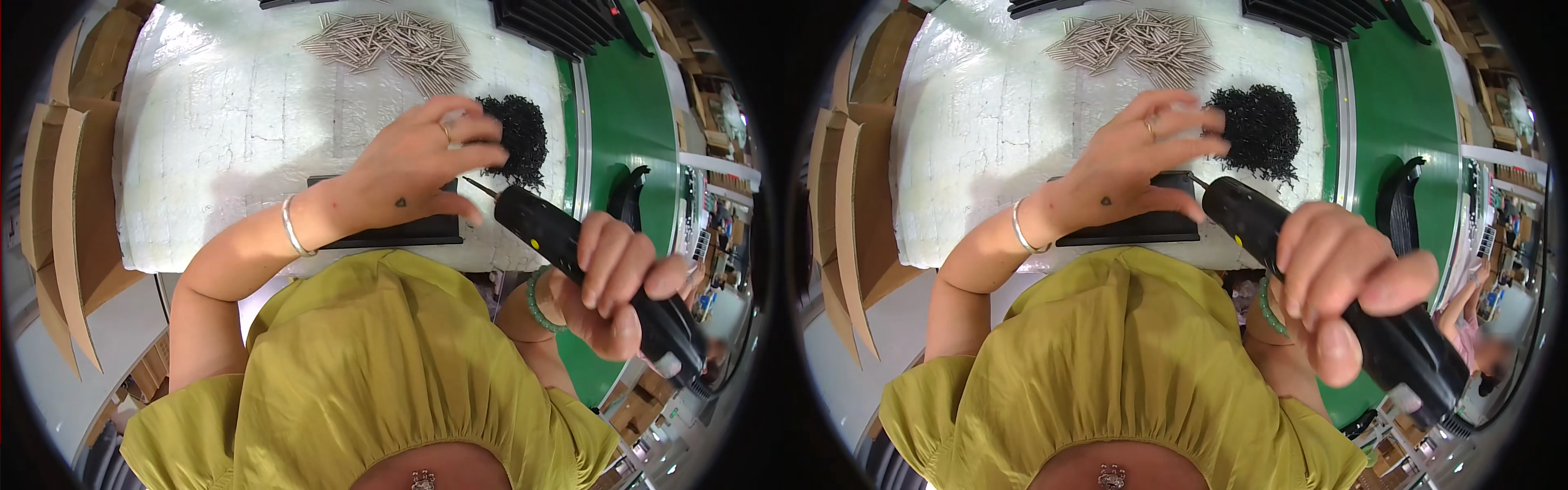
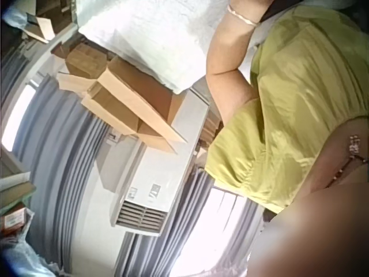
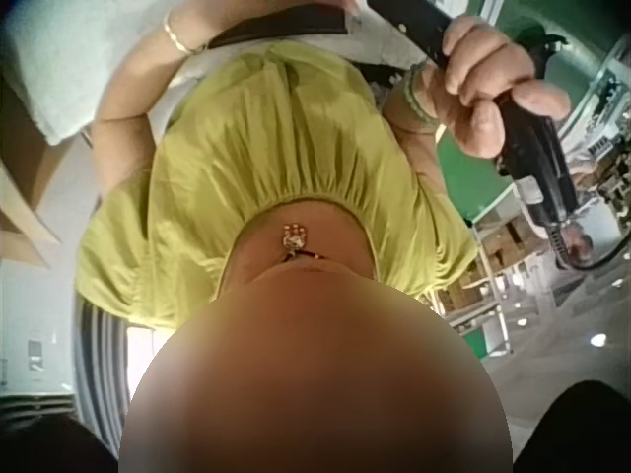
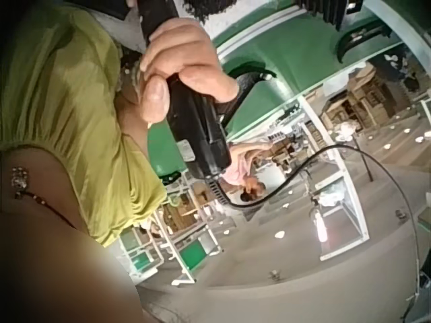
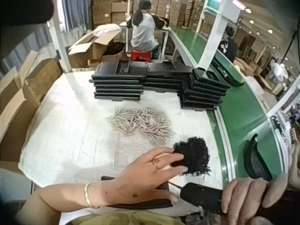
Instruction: Assembling plastic components by inserting metal pins using an electric screwdriver.
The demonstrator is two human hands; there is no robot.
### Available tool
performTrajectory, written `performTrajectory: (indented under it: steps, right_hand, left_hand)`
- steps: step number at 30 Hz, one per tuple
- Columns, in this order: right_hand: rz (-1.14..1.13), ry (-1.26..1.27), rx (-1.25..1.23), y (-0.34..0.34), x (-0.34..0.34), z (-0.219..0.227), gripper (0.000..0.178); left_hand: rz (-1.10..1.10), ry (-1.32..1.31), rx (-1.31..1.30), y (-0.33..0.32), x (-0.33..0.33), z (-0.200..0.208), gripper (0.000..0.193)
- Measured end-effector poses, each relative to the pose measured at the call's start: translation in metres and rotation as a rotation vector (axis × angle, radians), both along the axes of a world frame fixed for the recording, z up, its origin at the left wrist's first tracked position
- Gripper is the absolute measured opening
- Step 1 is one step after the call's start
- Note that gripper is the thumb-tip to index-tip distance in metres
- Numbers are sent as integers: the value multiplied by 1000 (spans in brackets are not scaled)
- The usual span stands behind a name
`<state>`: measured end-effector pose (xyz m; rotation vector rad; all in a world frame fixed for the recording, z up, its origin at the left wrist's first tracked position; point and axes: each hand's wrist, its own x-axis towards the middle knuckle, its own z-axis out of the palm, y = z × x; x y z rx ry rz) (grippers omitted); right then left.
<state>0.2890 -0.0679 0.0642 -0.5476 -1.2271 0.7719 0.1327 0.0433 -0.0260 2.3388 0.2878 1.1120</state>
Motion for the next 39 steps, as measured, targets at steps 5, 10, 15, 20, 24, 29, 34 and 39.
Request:
performTrajectory:
  steps: [5,10,15,20,24,29,34,39]
  right_hand:
    - [-9,91,5,6,3,-17,32]
    - [-15,13,-48,3,1,-14,28]
    - [3,5,-67,-1,2,-13,29]
    - [35,15,-88,3,-12,-12,28]
    - [72,-42,-143,10,-31,-16,30]
    - [223,-116,-151,22,-42,-27,32]
    - [246,-146,-165,28,-44,-28,32]
    - [245,-140,-169,30,-47,-30,32]
  left_hand:
    - [329,296,198,64,-36,-15,17]
    - [449,485,185,97,-50,-33,9]
    - [451,504,250,87,-48,-25,7]
    - [422,360,93,23,-67,-4,9]
    - [402,312,-140,-25,-85,-1,12]
    - [457,288,-212,-38,-88,-14,14]
    - [423,240,-200,-37,-84,-15,16]
    - [409,230,-220,-37,-84,-17,17]
